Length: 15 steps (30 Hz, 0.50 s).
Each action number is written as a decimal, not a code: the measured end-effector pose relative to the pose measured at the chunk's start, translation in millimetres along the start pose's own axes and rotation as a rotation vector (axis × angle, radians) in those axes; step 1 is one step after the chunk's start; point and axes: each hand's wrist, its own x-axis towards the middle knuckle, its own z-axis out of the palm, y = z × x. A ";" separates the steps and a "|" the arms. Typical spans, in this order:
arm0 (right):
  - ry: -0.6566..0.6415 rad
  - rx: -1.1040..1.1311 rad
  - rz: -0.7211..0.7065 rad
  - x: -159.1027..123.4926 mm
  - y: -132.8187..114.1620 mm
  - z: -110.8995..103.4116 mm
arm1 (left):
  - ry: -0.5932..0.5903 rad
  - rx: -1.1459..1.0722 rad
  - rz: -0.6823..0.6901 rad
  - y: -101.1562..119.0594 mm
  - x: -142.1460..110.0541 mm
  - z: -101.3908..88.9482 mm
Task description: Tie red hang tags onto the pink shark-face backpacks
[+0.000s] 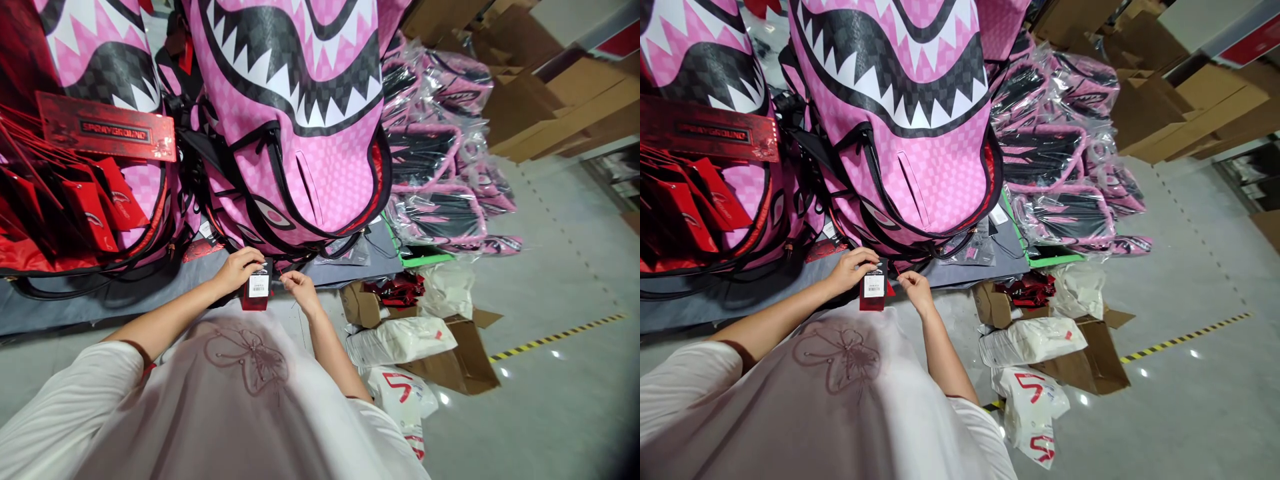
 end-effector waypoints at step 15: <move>-0.365 0.549 0.262 -9.6 -23.3 0.0 | -0.211 0.425 0.190 13.1 10.4 -6.3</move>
